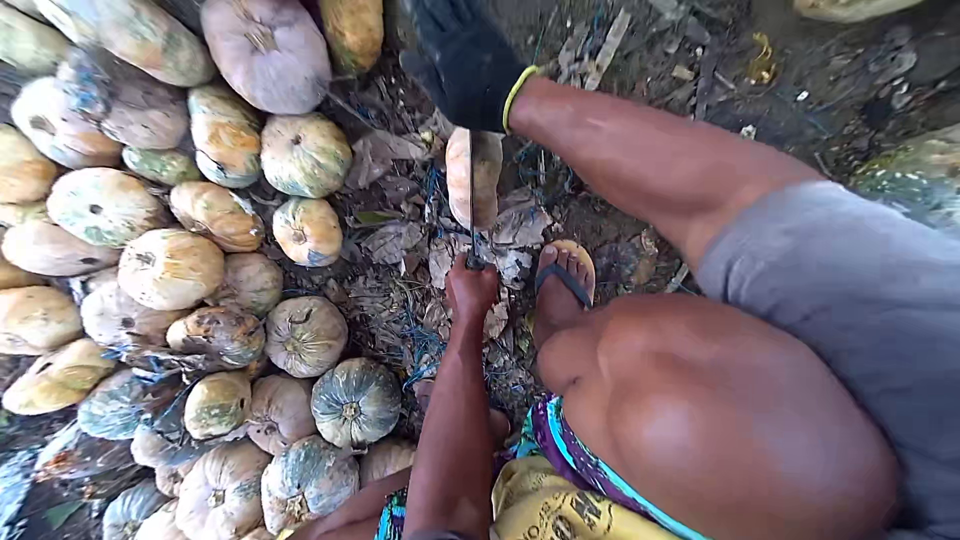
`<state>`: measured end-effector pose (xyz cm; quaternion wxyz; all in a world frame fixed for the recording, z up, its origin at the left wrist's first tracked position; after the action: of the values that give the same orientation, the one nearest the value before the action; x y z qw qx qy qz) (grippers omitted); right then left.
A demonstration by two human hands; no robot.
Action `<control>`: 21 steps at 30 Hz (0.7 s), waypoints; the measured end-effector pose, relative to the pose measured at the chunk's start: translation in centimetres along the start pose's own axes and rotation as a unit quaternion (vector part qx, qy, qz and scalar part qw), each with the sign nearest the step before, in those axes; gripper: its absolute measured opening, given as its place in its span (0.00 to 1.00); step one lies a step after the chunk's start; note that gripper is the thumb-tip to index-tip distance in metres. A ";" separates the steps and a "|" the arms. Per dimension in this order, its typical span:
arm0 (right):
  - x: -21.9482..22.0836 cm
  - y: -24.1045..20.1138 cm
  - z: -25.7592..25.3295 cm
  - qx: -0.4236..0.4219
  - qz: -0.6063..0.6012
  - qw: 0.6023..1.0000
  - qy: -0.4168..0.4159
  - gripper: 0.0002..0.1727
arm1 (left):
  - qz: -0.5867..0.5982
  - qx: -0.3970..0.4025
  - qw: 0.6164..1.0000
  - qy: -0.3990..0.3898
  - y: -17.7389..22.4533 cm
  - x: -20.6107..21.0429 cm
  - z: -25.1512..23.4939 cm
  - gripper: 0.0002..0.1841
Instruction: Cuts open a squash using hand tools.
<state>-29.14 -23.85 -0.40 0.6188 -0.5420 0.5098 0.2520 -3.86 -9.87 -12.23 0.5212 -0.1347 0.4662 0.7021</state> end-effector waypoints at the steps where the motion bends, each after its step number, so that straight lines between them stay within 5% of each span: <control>1: -0.3 -0.5 -0.5 -0.017 -0.006 1.000 0.022 0.40 | -0.001 -0.006 1.000 -0.002 -0.2 0.0 0.1 0.13; 3: 0.3 -0.8 0.3 -0.025 -0.016 0.995 0.091 0.35 | -0.013 -0.007 1.000 -0.004 -0.8 0.5 0.0 0.12; 7: 1.3 1.6 -0.7 0.018 -0.022 0.997 0.076 0.37 | -0.009 -0.013 1.000 -0.002 0.1 1.1 -0.7 0.16; 11: -4.1 4.6 3.0 0.141 -0.245 0.901 0.328 0.28 | -0.040 0.009 0.999 0.014 1.9 -0.6 -1.9 0.18; 15: 2.5 6.4 9.2 0.260 -0.313 0.879 0.249 0.30 | -0.009 0.034 0.999 0.031 3.8 0.5 -4.2 0.19; 21: 4.9 5.4 11.9 0.183 -0.297 0.902 0.254 0.30 | 0.039 0.034 0.999 -0.014 1.5 1.5 -2.5 0.18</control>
<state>-27.79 -12.48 -8.33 0.6031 -0.5908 0.5021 -0.1874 -6.52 -10.97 -13.76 0.5041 -0.0887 0.4875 0.7073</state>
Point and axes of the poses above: each hand's wrist, its own z-axis away from the middle knuckle, its own x-axis out of the palm, y = z × x, the point moved 8 cm from there along -z, towards the middle knuckle, and after that the axes turned 9 degrees about y, right-handed, at the moved point
